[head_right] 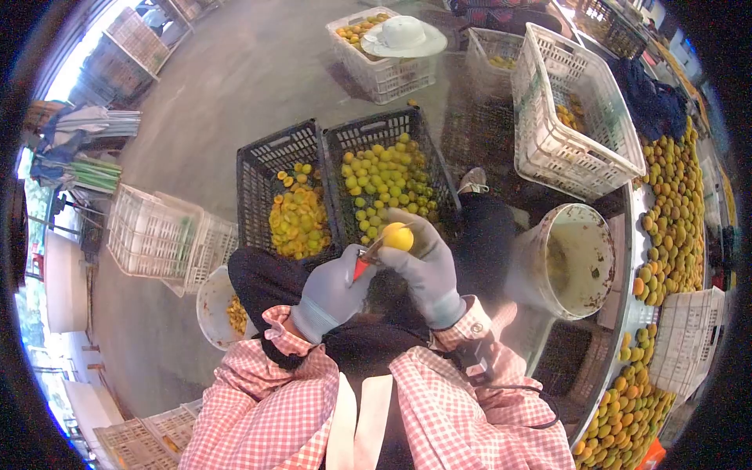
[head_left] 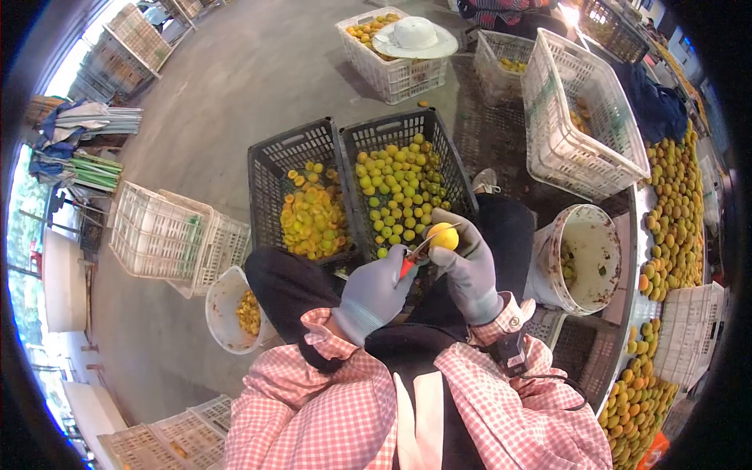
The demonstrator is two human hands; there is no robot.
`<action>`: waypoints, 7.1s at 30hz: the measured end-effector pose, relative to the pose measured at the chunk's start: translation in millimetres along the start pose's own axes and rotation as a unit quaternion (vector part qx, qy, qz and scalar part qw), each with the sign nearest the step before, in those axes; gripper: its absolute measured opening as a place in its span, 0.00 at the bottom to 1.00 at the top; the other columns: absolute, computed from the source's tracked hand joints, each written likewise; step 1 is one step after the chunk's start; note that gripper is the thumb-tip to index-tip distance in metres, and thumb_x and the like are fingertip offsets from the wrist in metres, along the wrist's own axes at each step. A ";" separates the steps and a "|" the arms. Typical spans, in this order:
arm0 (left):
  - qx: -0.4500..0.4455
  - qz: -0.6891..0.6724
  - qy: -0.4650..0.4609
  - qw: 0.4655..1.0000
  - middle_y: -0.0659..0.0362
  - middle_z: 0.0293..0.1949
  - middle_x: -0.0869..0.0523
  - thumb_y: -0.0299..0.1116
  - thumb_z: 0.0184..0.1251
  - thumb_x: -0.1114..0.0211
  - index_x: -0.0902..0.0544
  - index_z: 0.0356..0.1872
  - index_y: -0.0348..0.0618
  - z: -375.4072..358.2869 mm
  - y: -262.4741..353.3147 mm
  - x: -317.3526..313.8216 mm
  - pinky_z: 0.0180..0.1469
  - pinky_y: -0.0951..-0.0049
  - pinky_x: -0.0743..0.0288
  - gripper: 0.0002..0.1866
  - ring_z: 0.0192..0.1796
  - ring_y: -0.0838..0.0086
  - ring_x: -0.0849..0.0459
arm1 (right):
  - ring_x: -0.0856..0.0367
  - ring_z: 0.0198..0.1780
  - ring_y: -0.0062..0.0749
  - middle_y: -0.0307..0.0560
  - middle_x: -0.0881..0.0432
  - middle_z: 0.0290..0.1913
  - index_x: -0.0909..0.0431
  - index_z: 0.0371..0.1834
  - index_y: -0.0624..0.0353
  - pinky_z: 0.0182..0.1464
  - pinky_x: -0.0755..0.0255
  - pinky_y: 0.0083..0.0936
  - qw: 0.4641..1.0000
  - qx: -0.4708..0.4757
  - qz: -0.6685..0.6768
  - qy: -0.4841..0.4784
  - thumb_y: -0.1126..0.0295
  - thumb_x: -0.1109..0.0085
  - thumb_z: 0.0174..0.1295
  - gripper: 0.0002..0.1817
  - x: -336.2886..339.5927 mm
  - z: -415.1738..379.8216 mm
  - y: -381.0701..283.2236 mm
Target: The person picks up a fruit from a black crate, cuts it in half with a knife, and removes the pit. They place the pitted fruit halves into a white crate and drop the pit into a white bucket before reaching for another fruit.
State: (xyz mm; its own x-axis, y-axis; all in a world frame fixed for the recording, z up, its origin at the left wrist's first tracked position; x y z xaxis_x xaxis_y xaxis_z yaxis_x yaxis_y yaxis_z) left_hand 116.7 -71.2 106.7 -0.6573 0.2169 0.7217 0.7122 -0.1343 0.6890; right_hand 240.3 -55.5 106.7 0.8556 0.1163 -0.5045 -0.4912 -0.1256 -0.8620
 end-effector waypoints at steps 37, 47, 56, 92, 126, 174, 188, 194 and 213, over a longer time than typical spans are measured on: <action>-0.095 -0.151 -0.024 0.984 0.54 0.43 0.15 0.43 0.47 0.21 0.28 0.55 0.41 -0.4 7.6 13.3 0.47 0.73 0.23 0.35 0.44 0.71 0.14 | 0.27 0.23 0.18 0.38 0.23 0.30 0.27 0.49 0.57 0.26 0.34 0.12 0.975 -0.219 -0.026 0.037 0.54 0.65 0.75 0.21 -10.2 -22.2 41.9; -0.244 -0.035 0.045 0.968 0.55 0.30 0.15 0.51 0.40 0.21 0.22 0.50 0.45 -3.7 29.5 20.9 0.34 0.66 0.21 0.35 0.32 0.57 0.14 | 0.24 0.44 0.21 0.40 0.23 0.42 0.28 0.51 0.60 0.47 0.29 0.20 0.970 0.024 -0.217 -0.107 0.54 0.66 0.76 0.21 -21.9 -17.8 30.0; -0.371 0.122 0.165 0.906 0.61 0.19 0.26 0.62 0.45 0.31 0.21 0.46 0.44 -11.8 69.6 51.6 0.25 0.69 0.32 0.35 0.21 0.67 0.24 | 0.22 0.44 0.44 0.50 0.23 0.44 0.28 0.51 0.59 0.48 0.28 0.37 0.956 -0.199 -0.167 -0.136 0.61 0.47 0.59 0.20 -8.7 -22.3 52.4; -0.274 -0.008 0.160 0.948 0.56 0.22 0.21 0.46 0.52 0.27 0.20 0.37 0.42 13.2 53.2 24.5 0.24 0.68 0.28 0.20 0.21 0.64 0.20 | 0.24 0.27 0.17 0.37 0.21 0.26 0.23 0.36 0.56 0.29 0.30 0.15 0.970 -0.056 0.206 0.118 0.57 0.56 0.74 0.17 -9.1 -6.2 34.0; -0.145 -0.094 0.136 0.976 0.53 0.23 0.19 0.45 0.60 0.32 0.19 0.35 0.42 29.0 27.7 4.8 0.29 0.70 0.26 0.16 0.26 0.63 0.17 | 0.26 0.31 0.19 0.38 0.24 0.30 0.27 0.34 0.58 0.36 0.32 0.18 0.972 -0.045 0.134 0.185 0.60 0.58 0.74 0.16 18.2 9.6 50.4; 0.129 -0.522 0.022 0.843 0.67 0.12 0.33 0.55 0.74 0.51 0.22 0.38 0.34 0.3 -90.5 34.4 0.12 0.82 0.46 0.28 0.10 0.85 0.39 | 0.25 0.31 0.18 0.39 0.23 0.35 0.29 0.48 0.56 0.32 0.31 0.15 0.961 -0.269 0.003 -0.069 0.72 0.36 0.60 0.15 3.3 -3.1 114.6; 0.143 -0.568 -0.056 0.809 0.67 0.13 0.33 0.51 0.74 0.48 0.21 0.38 0.37 -0.3 -61.7 6.0 0.13 0.82 0.46 0.23 0.11 0.86 0.40 | 0.28 0.23 0.22 0.44 0.20 0.45 0.33 0.54 0.57 0.23 0.34 0.17 0.904 -0.401 0.070 -0.131 0.64 0.45 0.68 0.16 13.8 -58.3 125.8; 0.104 -0.657 -0.067 0.743 0.67 0.13 0.34 0.54 0.73 0.49 0.21 0.38 0.36 6.0 -48.7 2.4 0.12 0.82 0.45 0.26 0.11 0.85 0.38 | 0.21 0.36 0.23 0.44 0.19 0.51 0.32 0.57 0.56 0.31 0.30 0.14 0.888 -0.427 0.120 -0.121 0.62 0.48 0.70 0.17 -0.5 -56.9 129.4; 0.040 -0.679 0.047 0.732 0.64 0.17 0.30 0.57 0.70 0.47 0.25 0.52 0.37 21.4 -24.4 -0.3 0.19 0.80 0.39 0.29 0.15 0.83 0.35 | 0.24 0.34 0.19 0.36 0.22 0.35 0.26 0.45 0.57 0.34 0.32 0.15 0.949 -0.273 -0.089 -0.130 0.54 0.51 0.70 0.16 -26.2 -34.8 115.0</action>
State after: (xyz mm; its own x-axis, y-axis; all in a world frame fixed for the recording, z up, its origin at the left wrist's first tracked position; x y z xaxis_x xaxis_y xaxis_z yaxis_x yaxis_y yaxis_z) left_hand 104.9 -47.2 88.2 -0.7838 0.0298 -0.6203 -0.6031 0.2014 0.7718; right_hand 167.1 -107.3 22.5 0.8133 0.4137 -0.4091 -0.1234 -0.5644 -0.8162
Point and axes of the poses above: each hand's wrist, its own z-axis towards the middle knuckle, its own x-axis out of the back of the hand, y = z × x, the point moved 9 cm from there along z, towards the middle knuckle
